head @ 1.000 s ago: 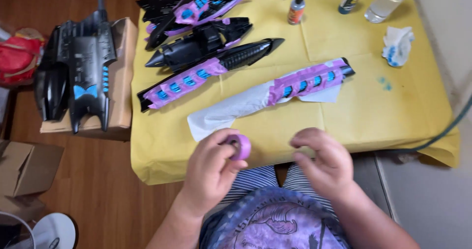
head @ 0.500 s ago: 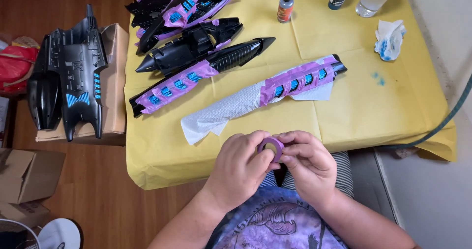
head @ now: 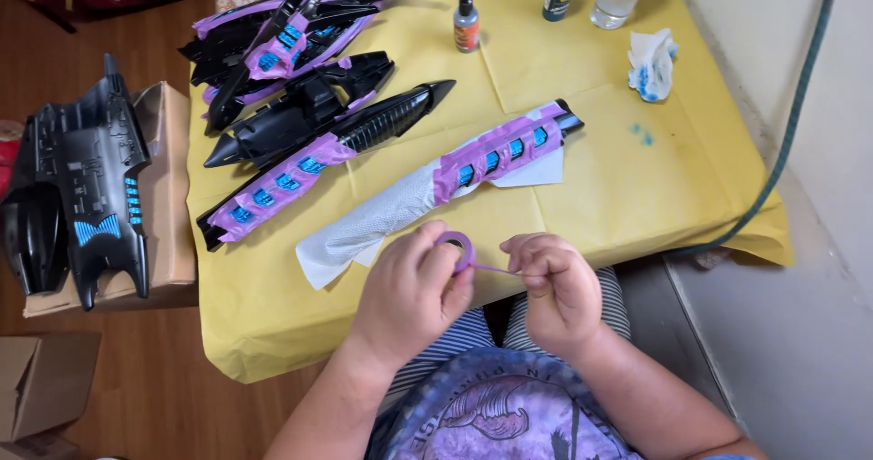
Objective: The person uses an airbrush to paint a small part and then removes masking tape and protective paper from a larger painted model component.
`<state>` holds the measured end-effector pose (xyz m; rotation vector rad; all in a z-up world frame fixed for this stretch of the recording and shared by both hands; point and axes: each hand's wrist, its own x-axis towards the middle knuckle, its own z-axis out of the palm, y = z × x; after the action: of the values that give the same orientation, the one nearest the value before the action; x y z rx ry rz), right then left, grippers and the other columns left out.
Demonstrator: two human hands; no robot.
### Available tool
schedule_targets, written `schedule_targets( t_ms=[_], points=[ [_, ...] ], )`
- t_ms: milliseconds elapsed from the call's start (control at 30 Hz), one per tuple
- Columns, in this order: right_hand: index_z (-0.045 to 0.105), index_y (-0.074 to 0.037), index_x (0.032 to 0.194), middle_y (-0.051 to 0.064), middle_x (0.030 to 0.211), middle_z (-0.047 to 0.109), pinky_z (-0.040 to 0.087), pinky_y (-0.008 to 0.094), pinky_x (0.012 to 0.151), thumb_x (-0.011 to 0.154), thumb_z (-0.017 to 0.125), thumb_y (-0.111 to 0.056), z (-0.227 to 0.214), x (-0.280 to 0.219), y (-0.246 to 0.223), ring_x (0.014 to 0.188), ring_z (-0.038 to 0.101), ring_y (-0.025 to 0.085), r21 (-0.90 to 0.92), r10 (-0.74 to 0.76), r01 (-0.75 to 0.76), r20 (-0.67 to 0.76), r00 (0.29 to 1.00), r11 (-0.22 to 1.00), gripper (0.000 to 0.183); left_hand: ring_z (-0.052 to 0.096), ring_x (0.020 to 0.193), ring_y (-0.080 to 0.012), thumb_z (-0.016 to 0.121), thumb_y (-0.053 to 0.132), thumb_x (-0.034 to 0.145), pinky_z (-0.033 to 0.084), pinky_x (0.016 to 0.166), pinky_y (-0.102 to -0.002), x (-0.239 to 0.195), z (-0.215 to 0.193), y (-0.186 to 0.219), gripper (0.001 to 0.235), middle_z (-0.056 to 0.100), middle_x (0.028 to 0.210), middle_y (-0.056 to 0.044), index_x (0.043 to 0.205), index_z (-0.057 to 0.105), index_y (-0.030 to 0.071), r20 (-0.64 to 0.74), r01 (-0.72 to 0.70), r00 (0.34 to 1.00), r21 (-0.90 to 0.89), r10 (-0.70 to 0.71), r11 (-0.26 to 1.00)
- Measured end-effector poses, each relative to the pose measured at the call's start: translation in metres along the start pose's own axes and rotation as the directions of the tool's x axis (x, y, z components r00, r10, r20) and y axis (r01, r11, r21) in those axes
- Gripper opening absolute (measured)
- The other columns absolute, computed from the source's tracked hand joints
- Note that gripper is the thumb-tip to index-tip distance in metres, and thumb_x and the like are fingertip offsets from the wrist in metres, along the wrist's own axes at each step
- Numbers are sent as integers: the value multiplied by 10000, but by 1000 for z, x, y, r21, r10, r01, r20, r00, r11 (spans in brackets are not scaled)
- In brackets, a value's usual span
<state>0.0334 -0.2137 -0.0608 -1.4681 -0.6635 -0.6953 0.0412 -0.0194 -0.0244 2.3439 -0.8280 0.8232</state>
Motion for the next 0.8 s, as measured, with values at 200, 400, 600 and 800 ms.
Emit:
schedule_targets(
  t_ms=[200,400,600,800],
  points=[
    [543,23,898,131,821,569,595,549,824,1027,527,3,-24,-11,3,780,684,319,-28,44,-45,-42,998,999,132,644,702,-291,585,248,987,573,654,-380,15,-12,3,206,600,947,-144,835,563,110,6,32,999,-90,-31,995],
    [521,98,1207,209,1145,566,440,563,1092,993,623,-11,-40,3,0,1192,594,428,-196,-41,24,-85,996,980,260,622,666,-281,607,273,949,550,658,-386,26,-2,11,263,581,894,-123,746,517,132,46,-127,991,23,126,992],
    [685,48,1167,145,981,701,446,600,1073,899,763,-70,-26,36,-14,1011,705,394,-322,-36,126,271,962,939,303,615,626,-264,630,257,936,543,625,-384,43,-12,26,275,563,857,-118,719,510,138,107,-213,973,44,207,976],
    [759,-12,939,53,748,647,521,537,1014,813,813,18,-25,14,-11,737,677,258,-307,103,-40,191,976,951,140,592,609,-256,584,251,969,540,630,-381,42,-17,27,303,516,818,-98,713,473,133,112,-211,973,59,204,976]
  ],
)
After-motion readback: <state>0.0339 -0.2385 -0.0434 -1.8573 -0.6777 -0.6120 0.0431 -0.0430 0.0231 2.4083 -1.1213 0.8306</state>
